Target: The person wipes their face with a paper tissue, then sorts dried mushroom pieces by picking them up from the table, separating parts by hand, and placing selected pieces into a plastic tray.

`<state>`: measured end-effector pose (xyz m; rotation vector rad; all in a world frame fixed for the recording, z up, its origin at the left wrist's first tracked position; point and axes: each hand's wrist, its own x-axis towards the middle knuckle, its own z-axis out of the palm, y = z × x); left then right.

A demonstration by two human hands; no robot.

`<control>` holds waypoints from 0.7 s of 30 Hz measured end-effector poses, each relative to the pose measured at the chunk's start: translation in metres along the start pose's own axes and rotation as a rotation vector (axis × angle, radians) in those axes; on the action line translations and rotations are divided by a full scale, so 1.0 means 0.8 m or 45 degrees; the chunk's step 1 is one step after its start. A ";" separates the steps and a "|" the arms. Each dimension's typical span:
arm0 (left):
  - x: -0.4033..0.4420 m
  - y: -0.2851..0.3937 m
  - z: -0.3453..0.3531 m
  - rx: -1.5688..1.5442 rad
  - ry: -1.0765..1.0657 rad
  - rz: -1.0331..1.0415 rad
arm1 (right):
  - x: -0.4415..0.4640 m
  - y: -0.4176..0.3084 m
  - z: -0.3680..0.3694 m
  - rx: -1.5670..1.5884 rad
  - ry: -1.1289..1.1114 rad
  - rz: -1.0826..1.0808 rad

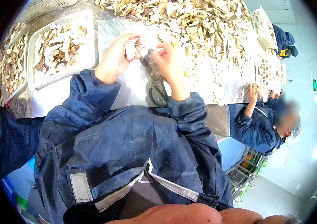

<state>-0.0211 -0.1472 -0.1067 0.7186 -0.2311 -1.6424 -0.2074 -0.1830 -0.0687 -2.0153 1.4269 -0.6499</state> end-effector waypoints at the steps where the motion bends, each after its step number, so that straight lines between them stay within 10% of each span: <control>1: -0.004 -0.001 0.007 0.040 -0.014 -0.009 | -0.003 -0.004 -0.012 0.131 -0.031 0.143; 6: -0.020 -0.010 0.035 -0.018 -0.093 -0.245 | 0.004 -0.039 -0.039 0.785 -0.246 0.048; 13: -0.013 -0.008 0.014 0.010 -0.190 -0.155 | 0.051 0.025 -0.023 -0.616 0.254 -0.414; 21: -0.019 -0.007 0.025 0.075 -0.127 -0.086 | 0.040 0.032 -0.016 -0.028 0.089 -0.154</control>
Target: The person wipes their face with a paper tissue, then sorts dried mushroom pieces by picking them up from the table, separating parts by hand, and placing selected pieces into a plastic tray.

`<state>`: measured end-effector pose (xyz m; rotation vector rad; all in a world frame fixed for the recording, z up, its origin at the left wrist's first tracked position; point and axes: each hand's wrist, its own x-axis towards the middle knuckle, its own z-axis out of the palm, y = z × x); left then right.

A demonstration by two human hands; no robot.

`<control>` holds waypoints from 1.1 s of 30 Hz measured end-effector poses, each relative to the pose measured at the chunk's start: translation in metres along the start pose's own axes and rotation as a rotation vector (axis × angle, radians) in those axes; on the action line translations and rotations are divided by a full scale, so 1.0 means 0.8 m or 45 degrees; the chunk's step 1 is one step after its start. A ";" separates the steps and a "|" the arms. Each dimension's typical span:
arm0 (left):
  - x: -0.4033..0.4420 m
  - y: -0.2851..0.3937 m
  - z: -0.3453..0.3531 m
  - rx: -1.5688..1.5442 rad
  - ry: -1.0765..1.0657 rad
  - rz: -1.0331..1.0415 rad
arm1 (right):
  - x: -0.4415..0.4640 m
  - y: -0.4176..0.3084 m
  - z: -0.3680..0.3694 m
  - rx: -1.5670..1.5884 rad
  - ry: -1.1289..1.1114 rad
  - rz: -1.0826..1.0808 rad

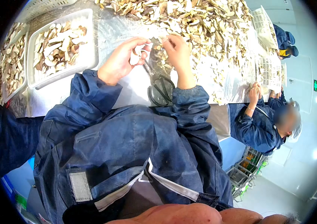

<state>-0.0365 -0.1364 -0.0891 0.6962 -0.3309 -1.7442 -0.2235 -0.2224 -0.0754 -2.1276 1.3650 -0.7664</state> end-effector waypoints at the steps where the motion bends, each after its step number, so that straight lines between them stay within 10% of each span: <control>1: 0.000 0.001 0.001 0.013 0.014 0.005 | 0.001 0.007 -0.001 0.044 -0.008 0.017; 12: 0.000 0.002 0.010 -0.129 0.070 -0.018 | -0.008 -0.061 -0.027 0.846 -0.297 0.278; 17: 0.006 0.001 -0.007 -0.149 -0.032 0.027 | 0.003 -0.007 0.009 -0.728 0.275 -0.350; 27: 0.001 0.003 0.000 -0.162 0.029 0.010 | 0.001 -0.057 -0.031 0.715 -0.217 0.339; 33: 0.000 0.010 0.004 -0.196 0.006 0.030 | -0.013 -0.049 -0.012 -0.108 -0.081 0.110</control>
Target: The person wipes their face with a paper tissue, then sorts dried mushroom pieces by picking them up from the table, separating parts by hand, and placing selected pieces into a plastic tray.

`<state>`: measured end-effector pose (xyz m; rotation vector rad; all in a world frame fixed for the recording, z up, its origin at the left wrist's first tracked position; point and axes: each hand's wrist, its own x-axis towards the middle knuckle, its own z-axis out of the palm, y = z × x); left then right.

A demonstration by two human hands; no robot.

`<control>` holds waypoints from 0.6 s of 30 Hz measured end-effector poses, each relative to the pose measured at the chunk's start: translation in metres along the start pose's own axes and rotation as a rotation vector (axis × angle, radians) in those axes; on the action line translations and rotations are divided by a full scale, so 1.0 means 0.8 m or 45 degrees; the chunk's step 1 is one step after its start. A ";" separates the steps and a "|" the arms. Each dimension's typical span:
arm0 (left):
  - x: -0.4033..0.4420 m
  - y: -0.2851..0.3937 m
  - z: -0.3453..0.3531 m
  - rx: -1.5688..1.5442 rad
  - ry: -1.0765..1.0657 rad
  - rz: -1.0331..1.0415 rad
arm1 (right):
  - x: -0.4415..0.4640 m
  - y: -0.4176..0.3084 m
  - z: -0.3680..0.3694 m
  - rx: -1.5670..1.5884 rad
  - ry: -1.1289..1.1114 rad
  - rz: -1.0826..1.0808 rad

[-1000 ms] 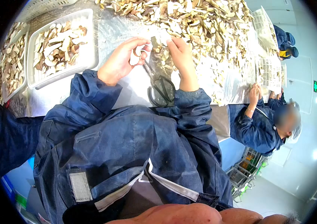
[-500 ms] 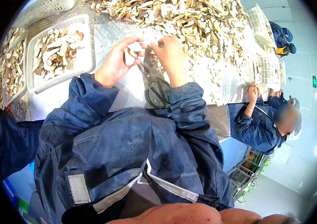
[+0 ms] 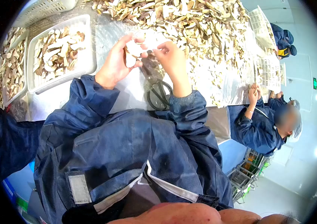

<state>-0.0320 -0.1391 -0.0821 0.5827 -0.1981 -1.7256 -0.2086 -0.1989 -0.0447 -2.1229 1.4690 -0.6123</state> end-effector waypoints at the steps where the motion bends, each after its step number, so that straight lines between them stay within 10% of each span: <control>1: 0.004 -0.001 -0.006 0.016 0.022 0.015 | -0.008 0.005 0.006 -0.116 -0.035 -0.018; 18: -0.008 -0.013 0.018 0.561 -0.113 -0.125 | -0.036 0.000 -0.022 1.187 -0.213 0.338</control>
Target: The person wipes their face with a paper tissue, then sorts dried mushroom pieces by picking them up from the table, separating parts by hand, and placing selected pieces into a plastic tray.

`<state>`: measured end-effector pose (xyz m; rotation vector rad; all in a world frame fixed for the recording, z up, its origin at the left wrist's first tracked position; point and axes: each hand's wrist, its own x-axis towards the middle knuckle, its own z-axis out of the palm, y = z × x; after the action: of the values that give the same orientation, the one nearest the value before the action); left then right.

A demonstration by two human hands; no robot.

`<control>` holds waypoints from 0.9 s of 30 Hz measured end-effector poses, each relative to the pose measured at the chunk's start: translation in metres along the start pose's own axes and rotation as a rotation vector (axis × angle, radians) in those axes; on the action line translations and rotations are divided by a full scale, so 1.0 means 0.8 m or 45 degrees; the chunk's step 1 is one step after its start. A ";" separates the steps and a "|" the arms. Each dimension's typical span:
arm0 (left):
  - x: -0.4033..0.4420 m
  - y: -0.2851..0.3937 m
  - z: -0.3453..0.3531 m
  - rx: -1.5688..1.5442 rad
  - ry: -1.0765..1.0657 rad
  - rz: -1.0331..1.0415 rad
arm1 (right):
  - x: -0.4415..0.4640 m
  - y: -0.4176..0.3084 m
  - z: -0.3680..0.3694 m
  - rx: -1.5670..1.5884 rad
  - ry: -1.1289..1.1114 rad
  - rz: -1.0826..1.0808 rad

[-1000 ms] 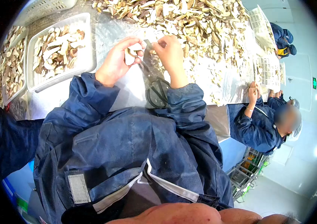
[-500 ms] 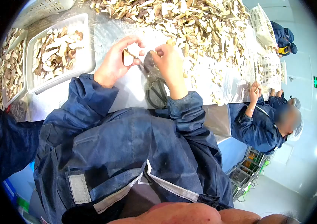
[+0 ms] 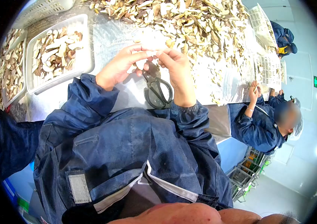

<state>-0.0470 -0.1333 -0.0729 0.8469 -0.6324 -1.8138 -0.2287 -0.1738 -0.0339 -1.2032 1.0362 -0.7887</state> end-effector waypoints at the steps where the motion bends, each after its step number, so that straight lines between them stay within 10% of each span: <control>1: 0.000 0.000 -0.001 0.018 -0.020 0.017 | -0.001 0.001 0.001 -0.008 -0.016 0.008; 13: -0.002 -0.007 0.002 0.346 -0.084 -0.033 | -0.018 0.023 -0.012 0.036 -0.044 0.060; 19: 0.002 -0.001 -0.007 0.064 -0.015 0.025 | -0.026 0.027 -0.067 -1.216 0.370 -0.409; 27: 0.002 0.004 -0.010 -0.115 0.010 0.059 | 0.028 0.042 -0.042 -1.439 0.435 -0.613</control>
<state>-0.0391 -0.1363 -0.0758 0.7726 -0.5567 -1.7829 -0.2534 -0.1990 -0.0728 -2.4002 1.5801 -0.7891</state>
